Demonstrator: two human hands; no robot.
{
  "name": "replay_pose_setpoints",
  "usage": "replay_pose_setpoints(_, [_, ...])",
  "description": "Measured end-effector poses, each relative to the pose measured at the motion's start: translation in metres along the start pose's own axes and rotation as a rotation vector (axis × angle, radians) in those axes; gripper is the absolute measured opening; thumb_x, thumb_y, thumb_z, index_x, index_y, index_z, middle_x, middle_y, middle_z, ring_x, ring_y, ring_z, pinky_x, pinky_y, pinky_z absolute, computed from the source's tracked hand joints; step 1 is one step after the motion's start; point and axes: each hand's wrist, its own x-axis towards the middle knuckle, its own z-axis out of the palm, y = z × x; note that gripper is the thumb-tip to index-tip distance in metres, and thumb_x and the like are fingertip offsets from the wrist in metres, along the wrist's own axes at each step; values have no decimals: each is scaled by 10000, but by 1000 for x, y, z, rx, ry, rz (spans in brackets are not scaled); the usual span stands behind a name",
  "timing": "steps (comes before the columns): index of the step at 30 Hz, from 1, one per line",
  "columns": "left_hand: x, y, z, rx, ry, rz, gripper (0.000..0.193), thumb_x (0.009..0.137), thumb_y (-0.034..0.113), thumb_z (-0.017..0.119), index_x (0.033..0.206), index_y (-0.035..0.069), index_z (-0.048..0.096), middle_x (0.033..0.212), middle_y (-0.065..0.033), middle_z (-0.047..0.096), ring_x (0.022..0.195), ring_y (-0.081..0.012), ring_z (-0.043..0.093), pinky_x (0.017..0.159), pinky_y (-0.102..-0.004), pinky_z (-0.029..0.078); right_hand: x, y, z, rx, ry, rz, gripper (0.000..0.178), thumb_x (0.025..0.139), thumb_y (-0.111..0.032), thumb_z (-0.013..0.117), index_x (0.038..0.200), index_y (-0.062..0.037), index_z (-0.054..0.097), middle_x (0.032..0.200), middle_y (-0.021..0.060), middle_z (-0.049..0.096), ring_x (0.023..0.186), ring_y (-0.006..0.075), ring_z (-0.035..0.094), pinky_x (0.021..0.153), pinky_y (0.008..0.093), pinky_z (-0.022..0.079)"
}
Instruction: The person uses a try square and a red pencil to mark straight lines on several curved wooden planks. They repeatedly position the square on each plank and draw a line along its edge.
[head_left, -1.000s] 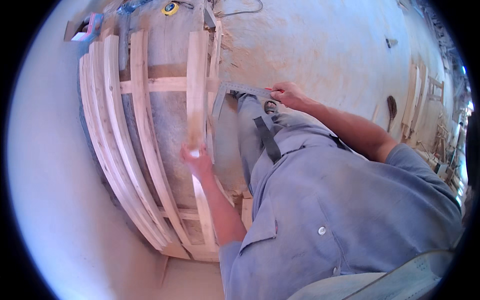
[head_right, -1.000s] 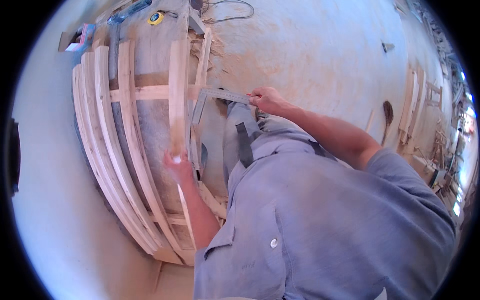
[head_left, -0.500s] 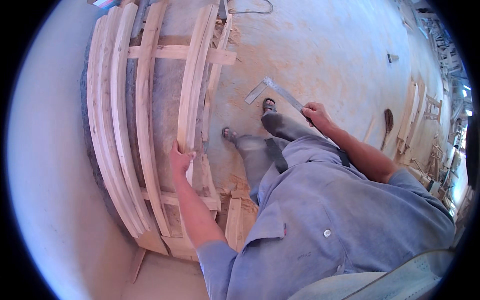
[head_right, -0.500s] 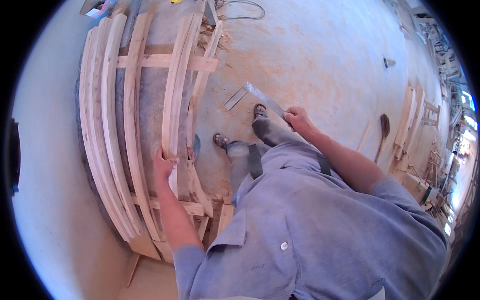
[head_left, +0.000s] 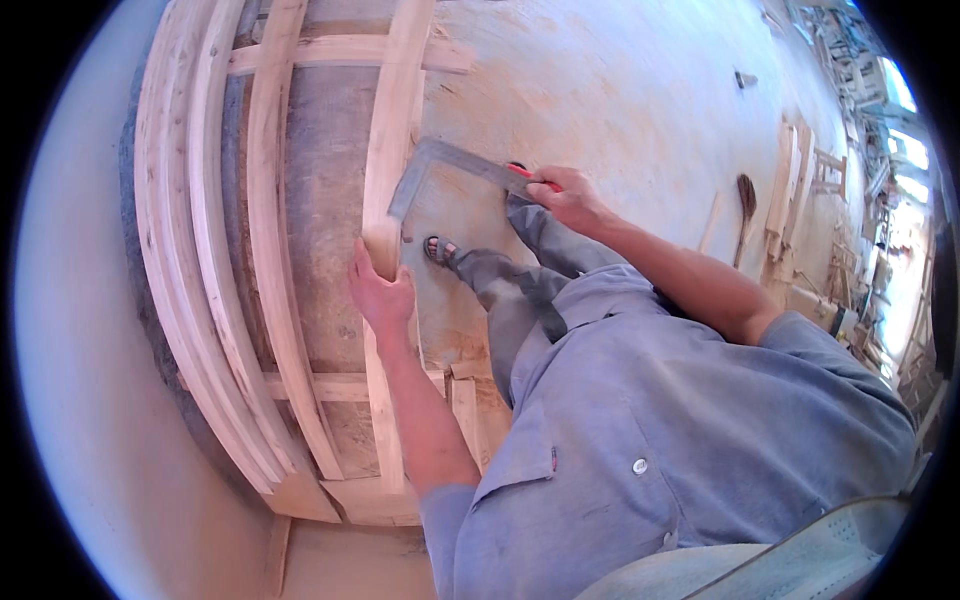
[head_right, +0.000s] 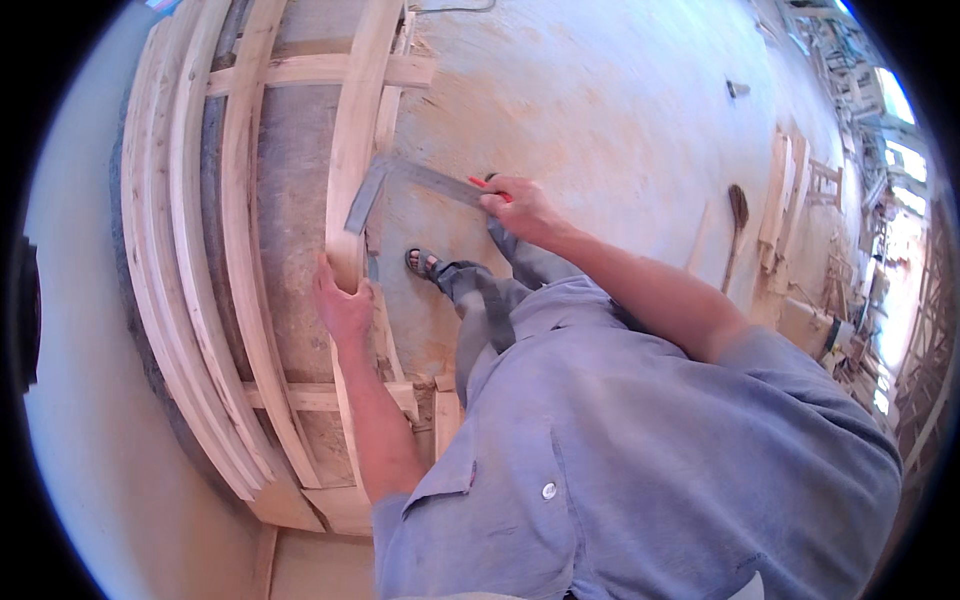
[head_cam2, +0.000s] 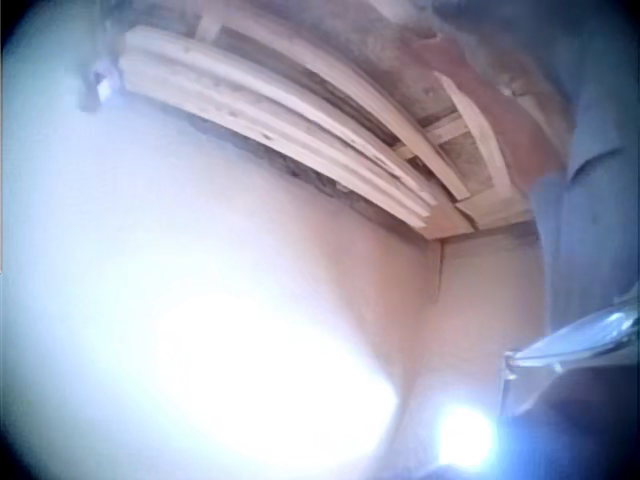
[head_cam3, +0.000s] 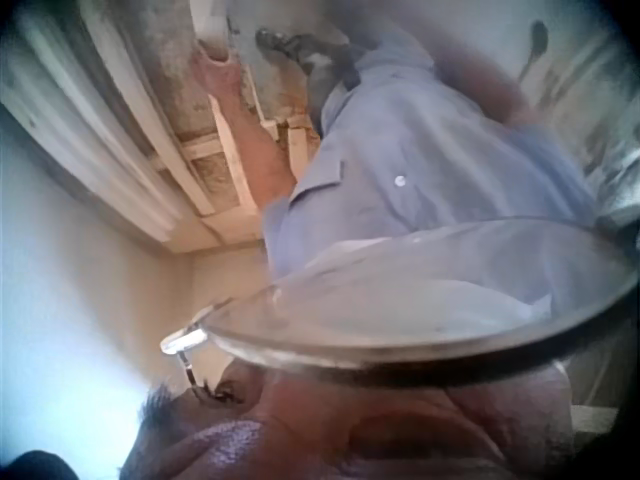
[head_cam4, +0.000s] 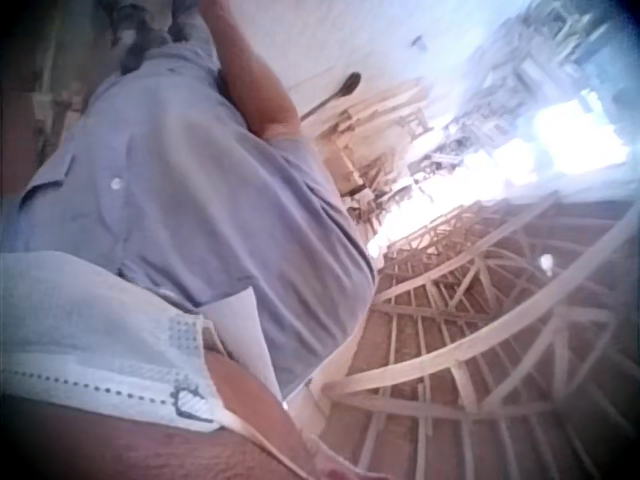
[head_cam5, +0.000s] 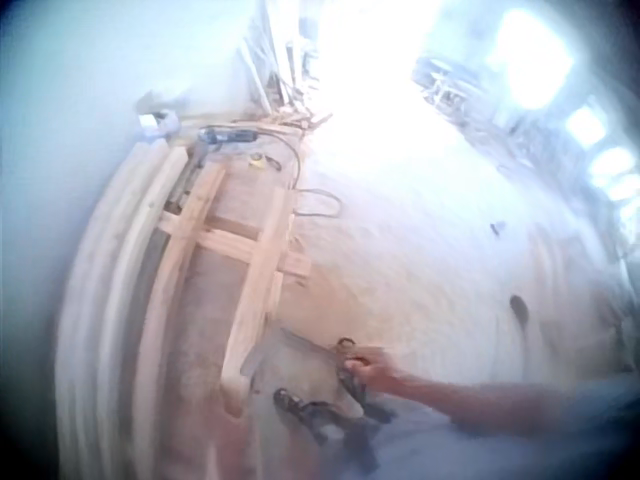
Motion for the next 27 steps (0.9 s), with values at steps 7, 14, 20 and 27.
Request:
replay_pose_setpoints(7, [25,-22,-20,-813,-114,-298,529,933,129,714,1394,-73,549,1252,-151,682,1151,-213,633,988,-360,513,5,-15,56,-145,-166,-85,204,930,-238,646,1024,-67,705,868,184,696,828,364,668,736,442,504])
replay_pose_setpoints(14, [54,3,-19,-168,-104,-229,536,980,261,689,1360,-100,577,1312,-256,652,1219,-338,623,1035,-406,483,41,-21,85,-146,-237,-147,209,913,-234,607,996,-80,719,930,203,715,875,408,683,779,499,519])
replay_pose_setpoints(20, [59,-16,-3,-193,-127,-275,541,984,294,682,1336,-107,592,1296,-277,651,1212,-388,626,1036,-434,481,42,-4,54,-8,-153,-112,258,902,-169,590,1094,-86,741,916,187,727,803,334,700,764,423,544])
replay_pose_setpoints(27, [65,-8,-12,-134,-177,-180,541,983,320,679,1292,-119,612,1237,-306,663,1184,-420,632,1008,-447,490,25,32,19,105,88,-141,198,894,-81,672,1083,-73,733,838,72,703,784,153,667,740,315,533])
